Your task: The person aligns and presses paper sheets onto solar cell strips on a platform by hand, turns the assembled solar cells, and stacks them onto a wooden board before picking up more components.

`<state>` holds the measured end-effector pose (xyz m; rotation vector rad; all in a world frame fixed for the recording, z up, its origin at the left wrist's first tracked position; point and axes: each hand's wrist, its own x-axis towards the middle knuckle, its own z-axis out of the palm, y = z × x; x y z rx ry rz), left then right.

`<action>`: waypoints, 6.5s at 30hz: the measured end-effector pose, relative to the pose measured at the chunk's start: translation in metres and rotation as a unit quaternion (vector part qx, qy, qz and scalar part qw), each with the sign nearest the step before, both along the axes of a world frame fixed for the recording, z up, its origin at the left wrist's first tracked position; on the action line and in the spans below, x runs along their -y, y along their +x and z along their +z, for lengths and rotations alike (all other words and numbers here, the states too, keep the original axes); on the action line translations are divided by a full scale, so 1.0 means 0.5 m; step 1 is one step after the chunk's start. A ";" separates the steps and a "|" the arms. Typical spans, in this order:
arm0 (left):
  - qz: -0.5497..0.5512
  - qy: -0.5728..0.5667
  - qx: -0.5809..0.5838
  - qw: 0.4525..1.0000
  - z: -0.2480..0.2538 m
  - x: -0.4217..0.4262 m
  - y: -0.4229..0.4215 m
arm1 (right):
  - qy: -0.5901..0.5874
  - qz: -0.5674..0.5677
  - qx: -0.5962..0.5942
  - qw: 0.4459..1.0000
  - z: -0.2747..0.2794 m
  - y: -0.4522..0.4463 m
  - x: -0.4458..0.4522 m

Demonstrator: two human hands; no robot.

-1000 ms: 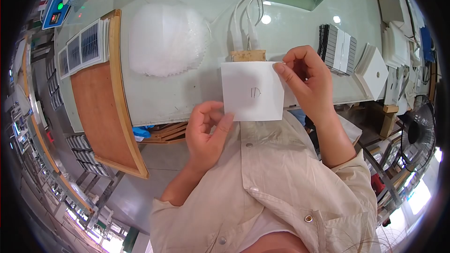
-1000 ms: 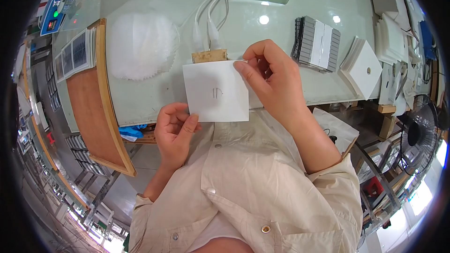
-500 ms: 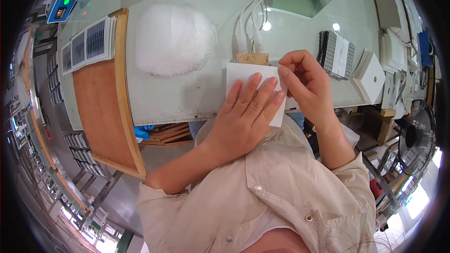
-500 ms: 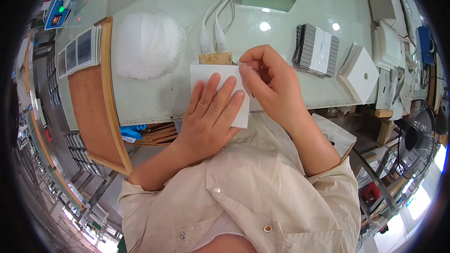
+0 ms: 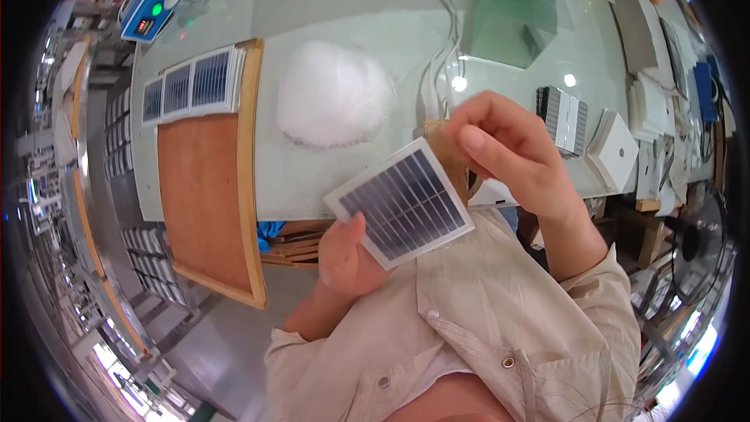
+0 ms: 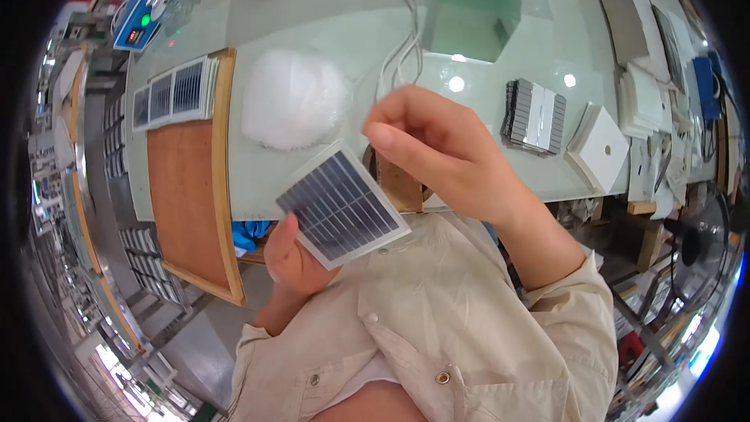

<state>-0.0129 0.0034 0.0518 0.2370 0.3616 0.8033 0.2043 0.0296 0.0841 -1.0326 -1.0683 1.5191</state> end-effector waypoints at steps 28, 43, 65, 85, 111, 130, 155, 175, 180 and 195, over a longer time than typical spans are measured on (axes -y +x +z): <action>-0.042 -0.001 0.145 0.989 -0.028 -0.025 0.076 | -0.074 0.050 -0.132 0.987 -0.027 0.057 0.082; -0.128 -0.057 0.165 0.976 -0.017 -0.009 0.076 | -0.061 0.004 -0.084 0.995 -0.028 0.052 0.077; -0.160 -0.108 0.207 0.959 -0.022 -0.005 0.077 | -0.052 0.017 -0.039 0.998 -0.013 0.074 0.078; -0.145 -0.164 0.146 0.965 -0.007 -0.011 0.081 | -0.040 0.057 -0.015 0.997 -0.030 0.085 0.100; -0.165 -0.141 0.123 0.968 -0.012 -0.011 0.086 | -0.077 -0.032 0.110 0.990 -0.012 0.056 0.111; -0.127 -0.124 0.135 0.975 -0.002 -0.012 0.090 | -0.066 -0.008 -0.097 0.993 -0.045 0.071 0.115; -0.081 -0.132 0.088 0.984 0.003 -0.026 0.090 | -0.014 -0.158 -0.283 0.946 -0.033 0.085 0.120; -0.069 -0.114 0.069 0.989 0.001 -0.023 0.087 | -0.071 -0.031 0.040 0.996 -0.048 0.028 0.115; -0.069 -0.110 0.059 0.990 0.001 -0.022 0.088 | -0.066 -0.024 0.027 0.997 -0.047 0.031 0.116; -0.080 -0.099 0.030 0.991 0.002 -0.021 0.084 | -0.087 0.005 0.036 0.996 -0.036 0.042 0.114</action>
